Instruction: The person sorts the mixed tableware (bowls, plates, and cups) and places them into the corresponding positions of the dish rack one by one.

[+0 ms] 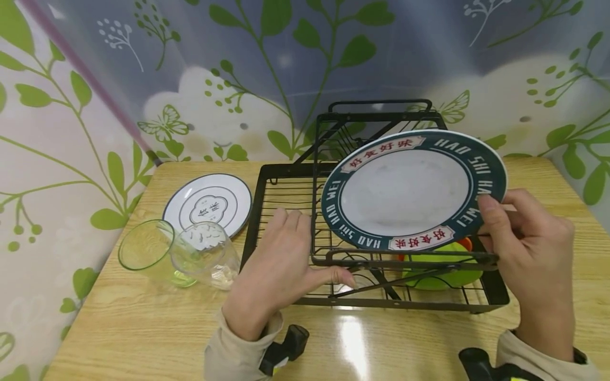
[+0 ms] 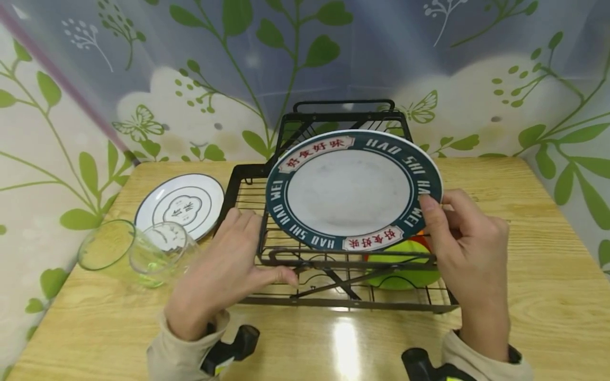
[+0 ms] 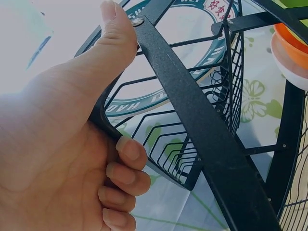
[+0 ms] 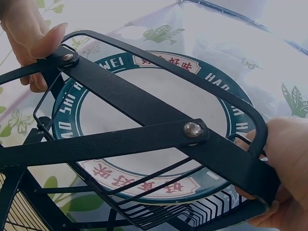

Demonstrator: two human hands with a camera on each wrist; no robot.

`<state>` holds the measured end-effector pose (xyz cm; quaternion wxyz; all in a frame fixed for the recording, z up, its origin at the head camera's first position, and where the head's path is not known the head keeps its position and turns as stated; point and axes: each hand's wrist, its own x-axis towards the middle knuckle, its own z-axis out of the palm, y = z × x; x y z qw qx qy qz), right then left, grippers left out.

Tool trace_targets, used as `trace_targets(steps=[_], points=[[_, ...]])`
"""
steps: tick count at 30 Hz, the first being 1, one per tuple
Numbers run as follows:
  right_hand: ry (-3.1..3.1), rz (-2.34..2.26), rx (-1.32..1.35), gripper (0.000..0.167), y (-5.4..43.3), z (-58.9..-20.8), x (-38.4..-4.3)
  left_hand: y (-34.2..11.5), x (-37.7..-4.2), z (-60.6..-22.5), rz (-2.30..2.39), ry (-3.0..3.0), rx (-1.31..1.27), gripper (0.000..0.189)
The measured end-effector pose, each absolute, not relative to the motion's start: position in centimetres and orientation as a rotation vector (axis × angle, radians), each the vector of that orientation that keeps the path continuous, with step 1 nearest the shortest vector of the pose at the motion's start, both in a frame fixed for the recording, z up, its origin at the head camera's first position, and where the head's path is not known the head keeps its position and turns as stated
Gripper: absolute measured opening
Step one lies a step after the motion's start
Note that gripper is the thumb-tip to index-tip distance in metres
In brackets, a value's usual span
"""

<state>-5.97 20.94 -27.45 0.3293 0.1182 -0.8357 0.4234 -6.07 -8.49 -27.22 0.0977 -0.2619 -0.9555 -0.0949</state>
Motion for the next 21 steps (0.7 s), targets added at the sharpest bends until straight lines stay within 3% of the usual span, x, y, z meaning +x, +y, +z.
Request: trace_targets(steps=[21], points=[[-2.226, 1.114, 0.242, 0.011, 21.49, -27.57, -5.02, -8.61, -6.07, -27.15, -0.438, -2.866, -0.761, 0.083]])
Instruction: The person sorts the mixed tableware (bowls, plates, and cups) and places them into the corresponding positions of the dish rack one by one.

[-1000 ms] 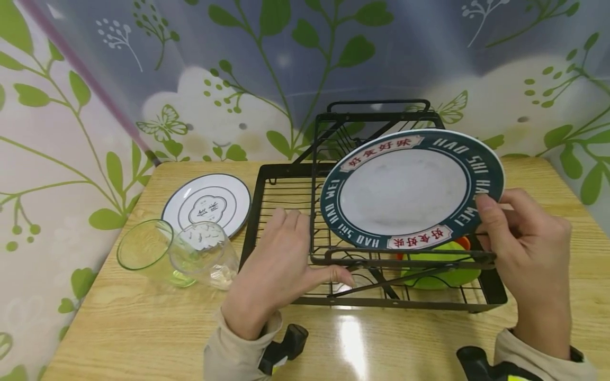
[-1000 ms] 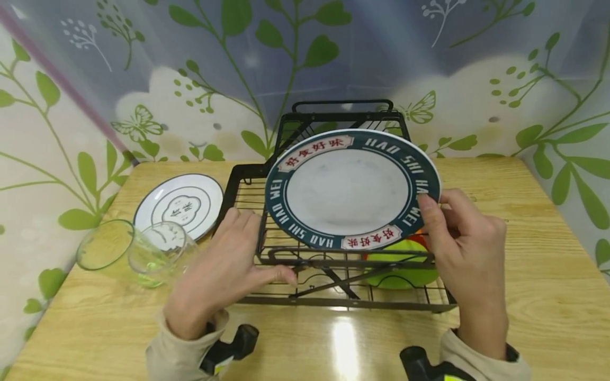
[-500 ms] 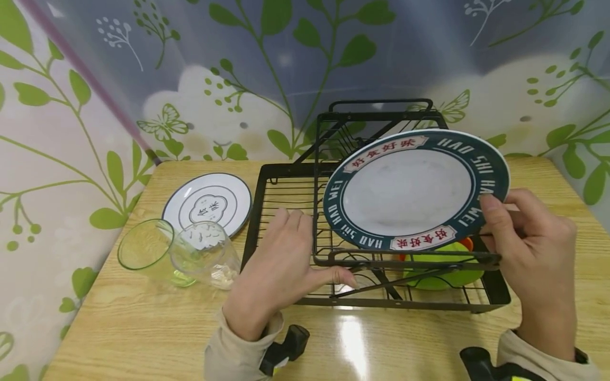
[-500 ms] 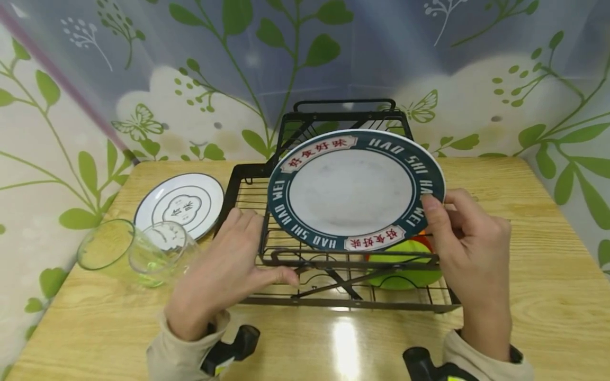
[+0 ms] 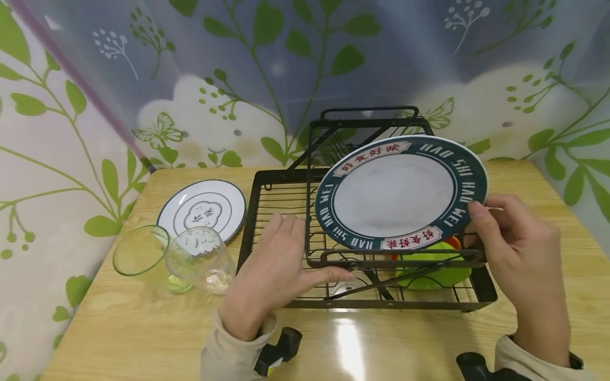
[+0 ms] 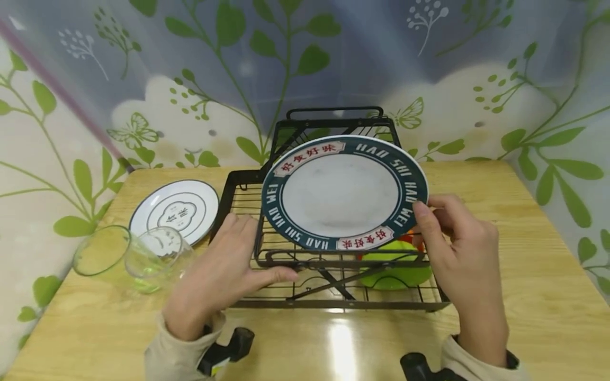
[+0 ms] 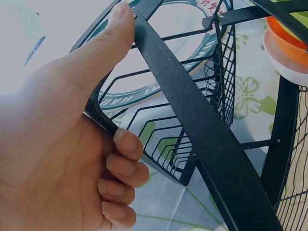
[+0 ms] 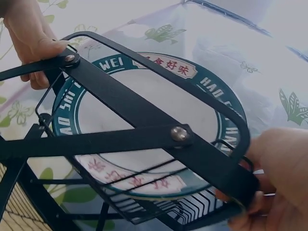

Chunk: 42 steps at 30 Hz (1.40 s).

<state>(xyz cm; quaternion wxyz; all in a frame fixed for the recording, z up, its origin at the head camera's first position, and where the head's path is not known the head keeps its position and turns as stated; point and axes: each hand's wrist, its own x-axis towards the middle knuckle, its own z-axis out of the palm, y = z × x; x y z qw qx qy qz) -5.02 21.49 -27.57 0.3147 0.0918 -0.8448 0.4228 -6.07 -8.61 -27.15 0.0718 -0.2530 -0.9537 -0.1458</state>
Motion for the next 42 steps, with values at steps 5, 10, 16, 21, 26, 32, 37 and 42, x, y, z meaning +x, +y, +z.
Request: trace_targets(steps=[5, 10, 16, 21, 26, 32, 37, 42], points=[[-2.189, 1.176, 0.282, 0.013, 23.0, -28.6, -4.2, -9.1, -5.5, -27.6, -0.618, -2.954, -0.730, 0.065], [-2.399, 1.007, 0.224, 0.014, 25.8, -30.4, -3.3, -9.8, -4.8, -28.4, -0.796, -2.946, -0.802, 0.053], [-2.782, 0.687, 0.205, 0.064, 29.0, -33.6, -1.8, -10.4, -3.1, -29.8, -0.988, -2.869, -0.774, 0.045], [-2.965, 0.470, 0.125, 0.083, 30.4, -35.5, -1.0, -10.6, -1.4, -31.5, -1.058, -2.862, -0.610, 0.039], [-3.044, 0.427, 0.080, 0.092, 30.8, -37.3, -1.8, -10.7, -0.9, -32.9, -1.023, -2.827, -0.433, 0.037], [-3.054, 0.521, 0.113, 0.097, 30.5, -39.0, -2.7, -11.7, -0.6, -34.4, -1.097, -2.745, -0.178, 0.036], [-3.033, 0.528, 0.165, 0.099, 30.3, -39.7, -2.7, -12.6, 0.2, -35.6, -1.165, -2.598, 0.238, 0.031], [-3.048, 0.573, 0.163, 0.107, 30.0, -40.0, -2.8, -13.5, 0.5, -37.0, -1.120, -2.418, 0.603, 0.030]])
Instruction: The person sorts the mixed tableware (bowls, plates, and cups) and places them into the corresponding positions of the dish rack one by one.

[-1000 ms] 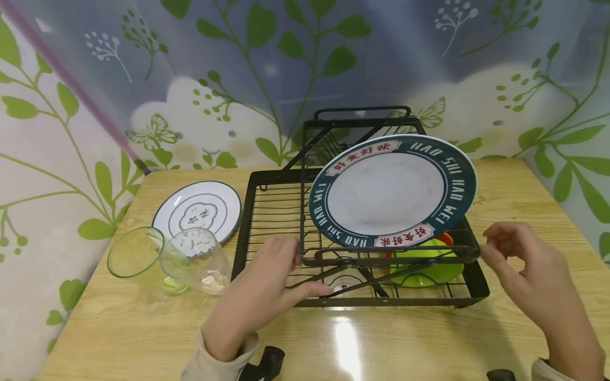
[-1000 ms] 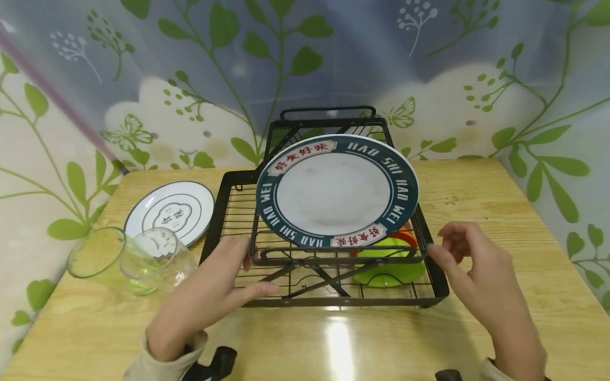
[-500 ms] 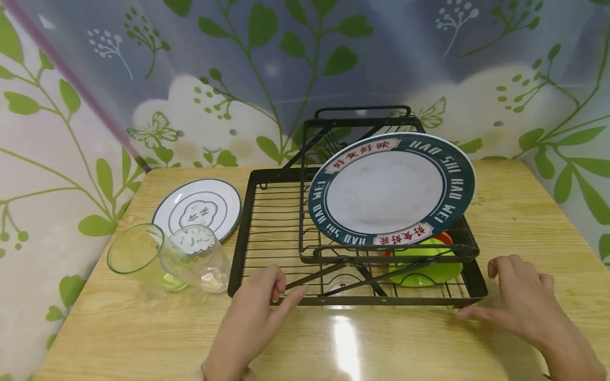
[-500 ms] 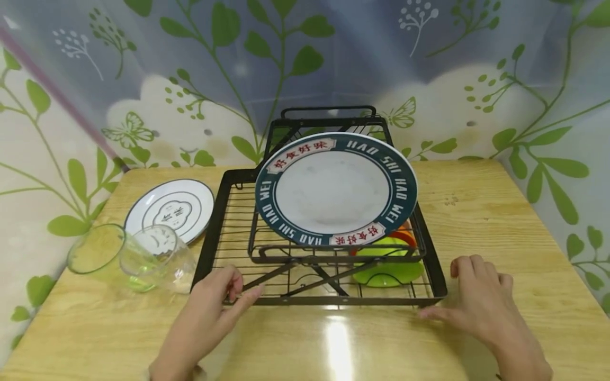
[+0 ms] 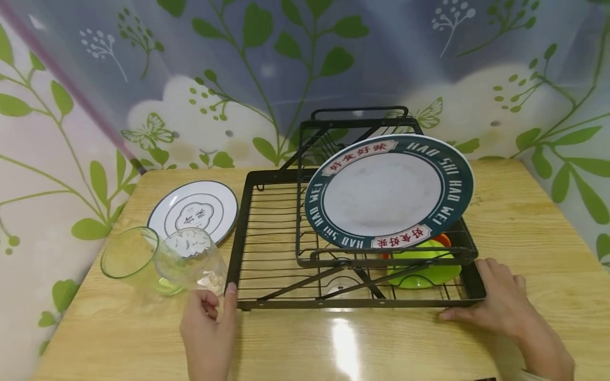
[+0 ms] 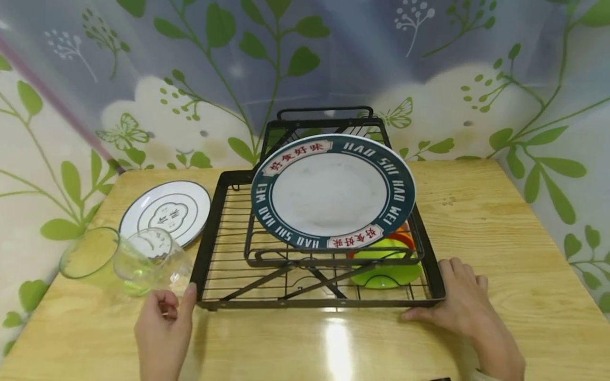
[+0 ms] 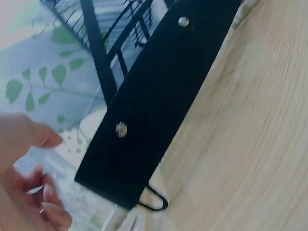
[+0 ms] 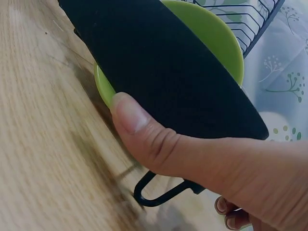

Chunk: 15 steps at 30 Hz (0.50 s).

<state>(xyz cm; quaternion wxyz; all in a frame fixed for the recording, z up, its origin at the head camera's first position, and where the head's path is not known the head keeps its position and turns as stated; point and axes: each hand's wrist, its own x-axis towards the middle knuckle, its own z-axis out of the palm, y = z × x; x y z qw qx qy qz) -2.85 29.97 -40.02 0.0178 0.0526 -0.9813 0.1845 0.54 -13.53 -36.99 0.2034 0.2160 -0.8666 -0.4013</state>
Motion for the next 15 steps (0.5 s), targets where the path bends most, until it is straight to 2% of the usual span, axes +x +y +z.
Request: trace_targets(steps=[7, 15], points=[[-3.013, 0.586, 0.173, 0.105, 29.9, -40.3, -2.7, -15.8, 0.0, -38.0, -1.078, -2.324, 0.794, 0.045], [-3.023, 0.593, 0.165, 0.106, 29.9, -40.6, -2.7, -16.6, -1.2, -38.7, -1.199, -2.333, 0.826, 0.074]])
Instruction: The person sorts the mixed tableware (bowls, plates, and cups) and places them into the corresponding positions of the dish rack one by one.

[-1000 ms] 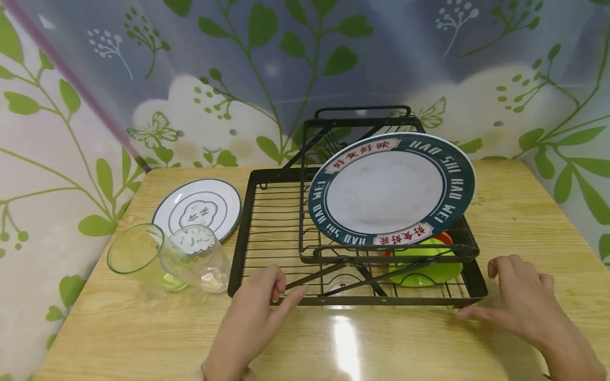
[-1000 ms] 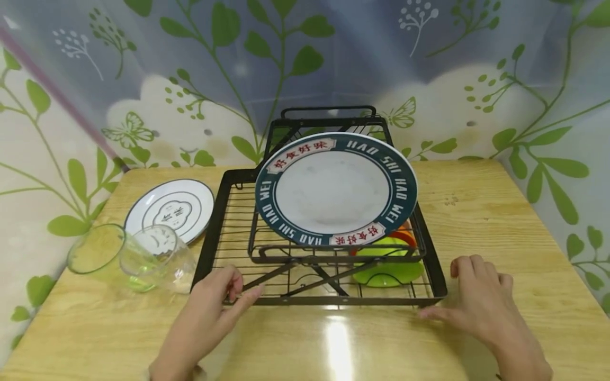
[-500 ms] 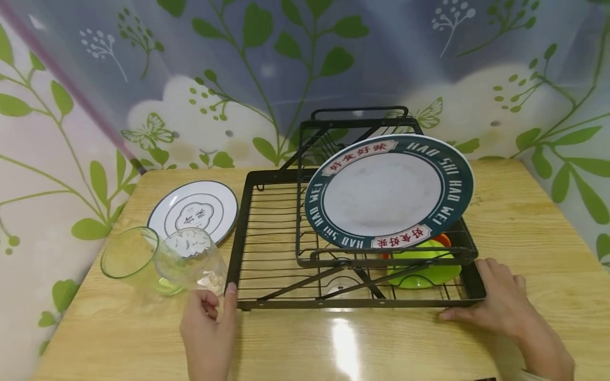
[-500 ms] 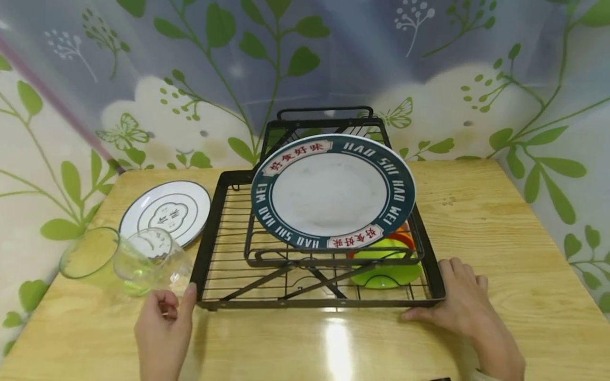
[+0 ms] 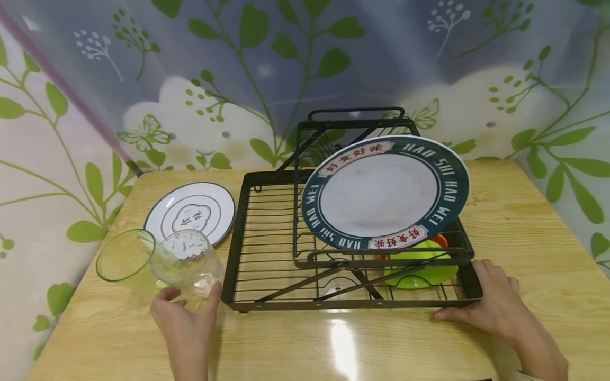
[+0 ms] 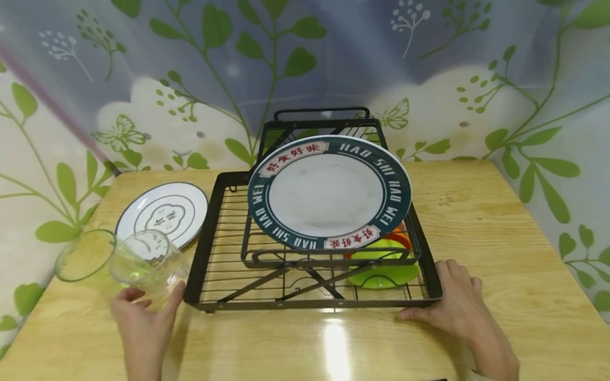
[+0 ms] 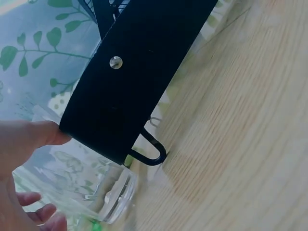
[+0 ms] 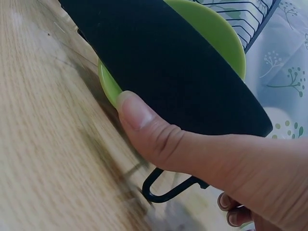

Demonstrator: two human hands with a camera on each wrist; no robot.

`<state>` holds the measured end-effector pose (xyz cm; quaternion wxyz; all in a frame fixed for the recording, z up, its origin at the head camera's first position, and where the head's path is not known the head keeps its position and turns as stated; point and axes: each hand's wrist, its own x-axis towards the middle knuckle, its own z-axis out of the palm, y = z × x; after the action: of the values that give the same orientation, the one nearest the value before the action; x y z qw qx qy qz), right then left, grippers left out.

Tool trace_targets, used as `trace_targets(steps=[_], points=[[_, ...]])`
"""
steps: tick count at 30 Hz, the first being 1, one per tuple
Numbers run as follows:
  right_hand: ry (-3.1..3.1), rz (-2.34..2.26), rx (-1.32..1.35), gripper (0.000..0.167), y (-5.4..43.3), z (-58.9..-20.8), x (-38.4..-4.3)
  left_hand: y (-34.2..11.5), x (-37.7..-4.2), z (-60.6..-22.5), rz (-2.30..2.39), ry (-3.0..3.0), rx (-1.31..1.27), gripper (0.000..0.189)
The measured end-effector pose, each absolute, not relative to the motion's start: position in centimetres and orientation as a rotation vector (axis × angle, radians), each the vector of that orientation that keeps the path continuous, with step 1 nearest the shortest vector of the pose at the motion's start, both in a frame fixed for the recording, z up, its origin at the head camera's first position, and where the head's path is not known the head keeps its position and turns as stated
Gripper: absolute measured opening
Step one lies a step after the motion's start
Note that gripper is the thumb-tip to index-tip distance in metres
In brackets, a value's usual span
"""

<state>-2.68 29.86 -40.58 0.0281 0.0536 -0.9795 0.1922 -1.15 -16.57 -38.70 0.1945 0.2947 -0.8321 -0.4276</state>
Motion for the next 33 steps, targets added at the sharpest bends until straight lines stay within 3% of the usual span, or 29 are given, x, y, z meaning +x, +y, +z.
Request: trace_targets(steps=[5, 22, 33], points=[[-3.017, 0.611, 0.173, 0.106, 29.7, -40.6, -2.7, -16.9, -1.9, -38.8, -1.334, -2.277, 0.810, 0.086], [-2.938, 0.585, 0.251, 0.108, 29.7, -40.8, -2.8, -16.8, -2.9, -42.0, -1.375, -2.194, 0.764, 0.071], [-2.923, 0.596, 0.254, 0.109, 29.8, -40.9, -2.6, -16.7, -3.0, -41.8, -1.397, -2.183, 0.788, 0.074]])
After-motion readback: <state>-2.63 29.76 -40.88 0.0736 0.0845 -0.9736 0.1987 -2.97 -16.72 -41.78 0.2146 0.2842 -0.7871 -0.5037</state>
